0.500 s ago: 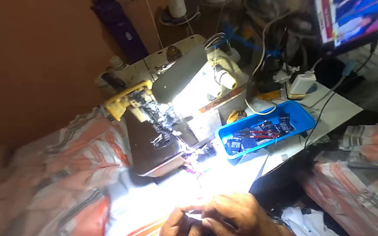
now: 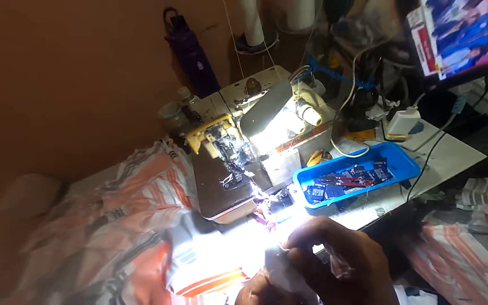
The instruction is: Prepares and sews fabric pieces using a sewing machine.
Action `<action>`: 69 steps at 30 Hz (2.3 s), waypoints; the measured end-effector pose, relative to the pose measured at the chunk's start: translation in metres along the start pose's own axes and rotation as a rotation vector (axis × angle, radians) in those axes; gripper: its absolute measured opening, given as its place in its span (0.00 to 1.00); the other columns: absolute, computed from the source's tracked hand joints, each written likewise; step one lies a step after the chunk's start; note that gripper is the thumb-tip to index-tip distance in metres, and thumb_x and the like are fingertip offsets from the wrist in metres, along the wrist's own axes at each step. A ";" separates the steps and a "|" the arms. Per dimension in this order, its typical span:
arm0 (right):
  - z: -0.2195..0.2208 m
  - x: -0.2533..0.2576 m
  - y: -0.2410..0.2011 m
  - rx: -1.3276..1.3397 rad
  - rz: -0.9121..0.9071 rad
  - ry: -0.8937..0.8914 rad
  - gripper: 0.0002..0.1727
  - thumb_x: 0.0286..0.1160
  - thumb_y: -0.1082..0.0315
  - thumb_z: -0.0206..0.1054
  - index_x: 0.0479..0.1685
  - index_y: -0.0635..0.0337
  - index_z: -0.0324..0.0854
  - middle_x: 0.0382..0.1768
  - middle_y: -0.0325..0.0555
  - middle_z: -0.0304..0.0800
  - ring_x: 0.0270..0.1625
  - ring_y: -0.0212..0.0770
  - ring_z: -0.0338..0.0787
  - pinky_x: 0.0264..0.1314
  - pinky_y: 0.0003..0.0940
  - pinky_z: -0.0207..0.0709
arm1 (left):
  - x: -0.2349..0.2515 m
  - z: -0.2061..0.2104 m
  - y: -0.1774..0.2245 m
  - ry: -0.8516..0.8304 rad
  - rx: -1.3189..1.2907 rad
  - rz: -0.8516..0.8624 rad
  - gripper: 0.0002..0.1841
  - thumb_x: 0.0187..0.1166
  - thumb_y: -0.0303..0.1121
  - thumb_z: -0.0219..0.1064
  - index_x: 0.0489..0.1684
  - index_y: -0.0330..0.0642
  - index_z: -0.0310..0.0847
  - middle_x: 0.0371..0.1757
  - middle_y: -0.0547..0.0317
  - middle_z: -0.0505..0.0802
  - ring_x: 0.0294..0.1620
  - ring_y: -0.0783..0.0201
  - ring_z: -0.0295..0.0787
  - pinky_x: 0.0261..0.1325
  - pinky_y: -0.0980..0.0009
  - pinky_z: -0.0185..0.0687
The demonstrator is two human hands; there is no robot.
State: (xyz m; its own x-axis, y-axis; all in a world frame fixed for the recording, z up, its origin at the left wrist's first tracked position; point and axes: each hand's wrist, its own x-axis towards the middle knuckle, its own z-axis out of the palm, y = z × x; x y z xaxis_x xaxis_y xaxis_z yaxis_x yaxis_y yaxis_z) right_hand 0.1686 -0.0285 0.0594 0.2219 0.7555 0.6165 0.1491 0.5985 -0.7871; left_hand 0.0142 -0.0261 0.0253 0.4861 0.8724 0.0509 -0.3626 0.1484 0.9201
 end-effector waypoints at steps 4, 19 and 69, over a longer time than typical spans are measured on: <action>-0.001 -0.004 0.008 0.050 0.033 -0.009 0.11 0.83 0.69 0.63 0.41 0.73 0.80 0.36 0.41 0.90 0.40 0.14 0.84 0.46 0.08 0.77 | -0.001 0.001 0.012 0.111 0.152 -0.001 0.09 0.84 0.42 0.64 0.40 0.69 0.91 0.38 0.87 0.95 0.40 0.90 0.89 0.47 0.86 0.85; 0.046 0.014 0.101 -0.262 0.197 0.277 0.10 0.68 0.73 0.66 0.42 0.72 0.86 0.29 0.45 0.87 0.31 0.24 0.84 0.38 0.16 0.77 | 0.137 -0.087 0.044 0.084 1.432 0.570 0.07 0.64 0.26 0.67 0.35 0.37 0.91 0.43 0.50 0.89 0.47 0.64 0.87 0.52 0.75 0.81; -0.030 -0.042 0.065 -0.279 0.158 0.124 0.41 0.74 0.47 0.73 0.75 0.73 0.71 0.68 0.50 0.83 0.64 0.23 0.84 0.63 0.18 0.81 | 0.115 0.024 0.009 0.071 1.221 0.850 0.06 0.69 0.31 0.74 0.26 0.42 0.95 0.23 0.58 0.92 0.28 0.69 0.87 0.35 0.77 0.79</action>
State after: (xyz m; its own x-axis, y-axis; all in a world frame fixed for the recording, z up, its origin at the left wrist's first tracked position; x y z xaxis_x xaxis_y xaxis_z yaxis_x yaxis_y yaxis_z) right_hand 0.1975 -0.0294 -0.0179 0.3757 0.7846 0.4931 0.3574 0.3683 -0.8583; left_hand 0.0858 0.0648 0.0487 0.4242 0.5214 0.7404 0.3801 -0.8446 0.3771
